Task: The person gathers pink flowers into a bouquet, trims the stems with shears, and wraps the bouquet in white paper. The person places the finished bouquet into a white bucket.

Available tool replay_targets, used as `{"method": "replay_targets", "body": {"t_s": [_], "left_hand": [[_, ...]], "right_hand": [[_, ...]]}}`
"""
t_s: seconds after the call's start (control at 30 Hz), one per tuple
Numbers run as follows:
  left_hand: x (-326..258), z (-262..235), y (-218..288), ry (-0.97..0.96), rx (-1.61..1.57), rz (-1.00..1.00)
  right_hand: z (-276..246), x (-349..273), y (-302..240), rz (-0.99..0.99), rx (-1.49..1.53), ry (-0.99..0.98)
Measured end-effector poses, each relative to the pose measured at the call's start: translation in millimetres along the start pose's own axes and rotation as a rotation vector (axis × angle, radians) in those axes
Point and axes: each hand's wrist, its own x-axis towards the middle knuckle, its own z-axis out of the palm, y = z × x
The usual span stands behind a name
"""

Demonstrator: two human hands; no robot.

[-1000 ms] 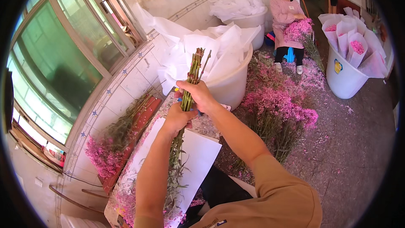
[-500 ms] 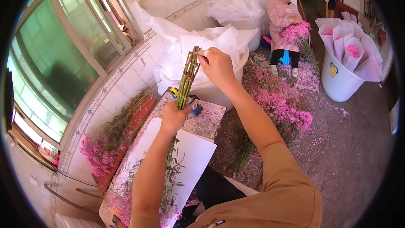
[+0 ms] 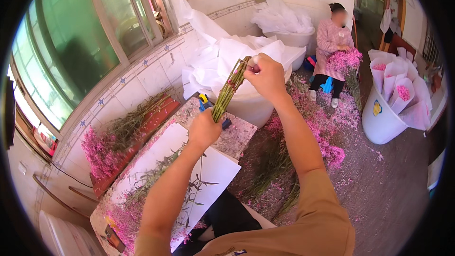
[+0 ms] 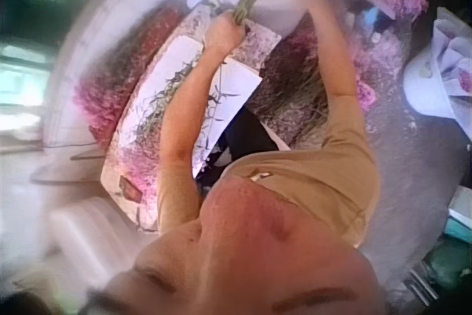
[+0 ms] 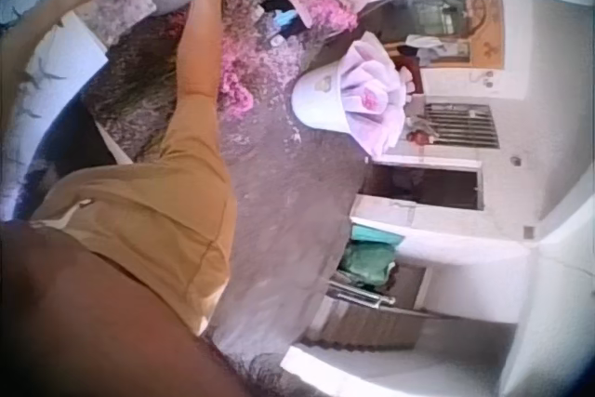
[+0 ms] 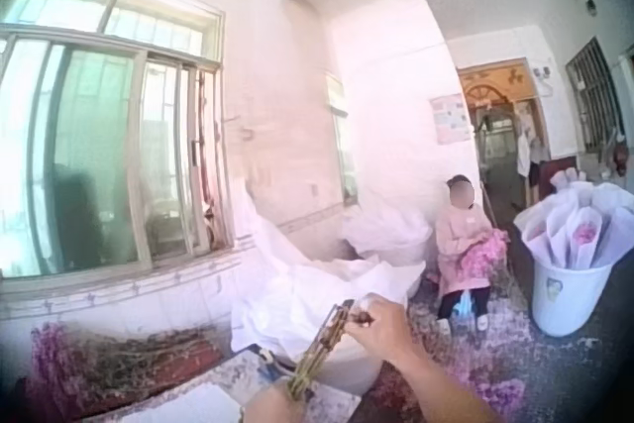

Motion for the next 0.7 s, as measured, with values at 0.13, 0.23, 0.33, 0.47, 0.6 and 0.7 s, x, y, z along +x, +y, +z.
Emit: {"method": "replay_targets", "body": {"t_s": [0.13, 0.23, 0.33, 0.47, 0.6, 0.7], "left_hand": [[4.7, 3.4, -0.9, -0.025, 0.000, 0.005], [2.1, 9.1, -2.5, -0.044, 0.023, -0.026], [2.7, 13.6, -6.6, -0.051, 0.026, -0.040], [-7.1, 14.2, -12.4, -0.015, -0.005, -0.013], [-8.2, 10.8, -1.7, -0.059, -0.170, 0.095], [-3.7, 11.5, -5.1, -0.213, -0.284, 0.137]], "right_hand": [[2.0, -4.1, 5.2, 0.411, 0.795, 0.014], [2.3, -8.9, -14.8, 0.725, 1.124, -0.081], [-6.0, -4.5, -43.3, 0.936, 1.294, -0.230], [-34.5, 29.0, -9.0, 0.911, 1.262, -0.257], [-57.1, 35.4, 123.7, 1.012, 1.160, -0.001], [-42.9, 13.3, 141.9, 1.160, 1.130, -0.110]]}}
